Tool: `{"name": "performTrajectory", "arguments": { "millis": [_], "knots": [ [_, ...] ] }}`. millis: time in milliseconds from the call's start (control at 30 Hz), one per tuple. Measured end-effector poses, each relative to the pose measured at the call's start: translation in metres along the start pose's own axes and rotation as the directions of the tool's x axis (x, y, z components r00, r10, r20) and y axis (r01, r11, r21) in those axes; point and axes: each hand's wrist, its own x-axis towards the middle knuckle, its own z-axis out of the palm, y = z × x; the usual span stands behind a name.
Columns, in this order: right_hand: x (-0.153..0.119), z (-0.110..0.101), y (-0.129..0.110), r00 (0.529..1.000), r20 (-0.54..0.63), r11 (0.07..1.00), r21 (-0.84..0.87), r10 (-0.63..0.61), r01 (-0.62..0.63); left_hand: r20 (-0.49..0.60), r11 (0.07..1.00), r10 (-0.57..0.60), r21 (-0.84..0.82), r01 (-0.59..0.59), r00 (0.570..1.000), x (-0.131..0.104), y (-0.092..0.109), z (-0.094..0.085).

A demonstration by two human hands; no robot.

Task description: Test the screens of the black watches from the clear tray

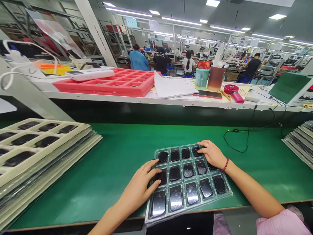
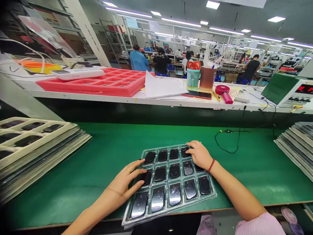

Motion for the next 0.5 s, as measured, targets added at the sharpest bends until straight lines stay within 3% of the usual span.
{"name": "performTrajectory", "arguments": {
  "millis": [167, 333, 500],
  "knots": [
    [-0.001, -0.004, 0.003, 0.992, -0.104, 0.996, 0.065, 0.075, -0.068, 0.01, 0.999, -0.016, 0.037, 0.016, 1.0, 0.003, -0.002, -0.001],
    [0.002, 0.002, 0.006, 0.998, -0.043, 0.998, -0.031, 0.05, -0.051, -0.045, 1.0, 0.004, 0.01, -0.004, 0.999, 0.004, -0.001, -0.002],
    [0.004, -0.002, 0.018, 0.959, -0.104, 0.941, -0.192, 0.262, -0.278, -0.07, 0.982, 0.17, -0.077, -0.175, 0.983, 0.003, -0.013, 0.013]
  ]
}}
